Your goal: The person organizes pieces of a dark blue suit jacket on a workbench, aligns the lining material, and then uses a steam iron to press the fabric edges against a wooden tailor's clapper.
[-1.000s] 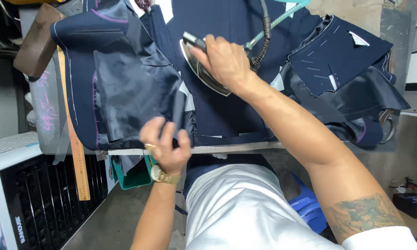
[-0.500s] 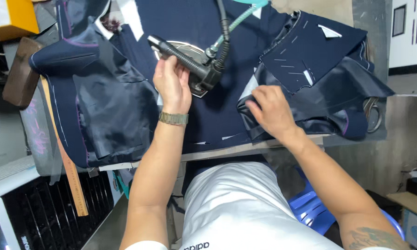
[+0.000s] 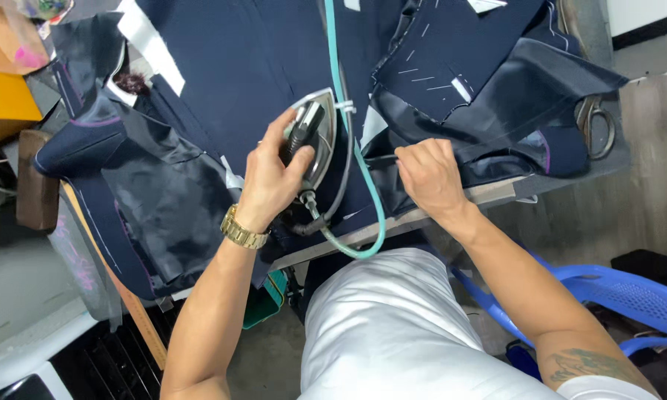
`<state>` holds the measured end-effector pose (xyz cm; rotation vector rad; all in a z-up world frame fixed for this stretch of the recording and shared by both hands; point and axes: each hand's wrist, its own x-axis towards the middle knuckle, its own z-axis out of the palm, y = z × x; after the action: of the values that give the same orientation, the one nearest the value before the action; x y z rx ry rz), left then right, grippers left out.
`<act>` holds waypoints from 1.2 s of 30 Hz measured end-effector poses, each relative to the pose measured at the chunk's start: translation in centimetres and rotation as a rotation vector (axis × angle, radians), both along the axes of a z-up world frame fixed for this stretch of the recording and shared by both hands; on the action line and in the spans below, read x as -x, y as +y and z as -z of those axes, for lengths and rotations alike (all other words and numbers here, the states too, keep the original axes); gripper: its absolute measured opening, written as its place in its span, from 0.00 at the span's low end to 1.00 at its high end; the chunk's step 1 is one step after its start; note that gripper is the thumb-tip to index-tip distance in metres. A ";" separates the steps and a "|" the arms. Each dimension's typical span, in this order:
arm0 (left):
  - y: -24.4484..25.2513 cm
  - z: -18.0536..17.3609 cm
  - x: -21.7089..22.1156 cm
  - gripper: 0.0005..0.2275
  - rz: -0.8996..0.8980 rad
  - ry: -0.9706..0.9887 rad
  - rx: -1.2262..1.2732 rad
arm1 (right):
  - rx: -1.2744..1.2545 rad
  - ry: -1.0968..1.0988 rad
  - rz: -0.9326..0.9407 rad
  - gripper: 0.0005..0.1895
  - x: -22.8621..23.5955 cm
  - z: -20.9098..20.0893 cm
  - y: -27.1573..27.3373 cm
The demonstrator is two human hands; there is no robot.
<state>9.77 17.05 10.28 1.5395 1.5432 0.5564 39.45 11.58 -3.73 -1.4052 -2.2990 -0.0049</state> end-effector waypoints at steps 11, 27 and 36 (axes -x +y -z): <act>-1.5 2.2 -0.4 0.16 0.429 0.165 -0.067 | 0.177 0.254 0.148 0.08 -0.3 -4.0 -2.2; -3.9 -1.0 -1.6 0.22 0.876 0.132 0.100 | 0.306 0.390 0.263 0.08 1.0 -6.0 -3.3; -4.7 0.8 -3.1 0.25 0.801 0.330 -0.033 | 0.311 0.376 0.279 0.08 0.7 -6.3 -3.3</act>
<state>12.91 12.32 9.51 2.1640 0.9943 -0.1384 38.79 8.32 2.60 -1.7011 -1.8377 0.5073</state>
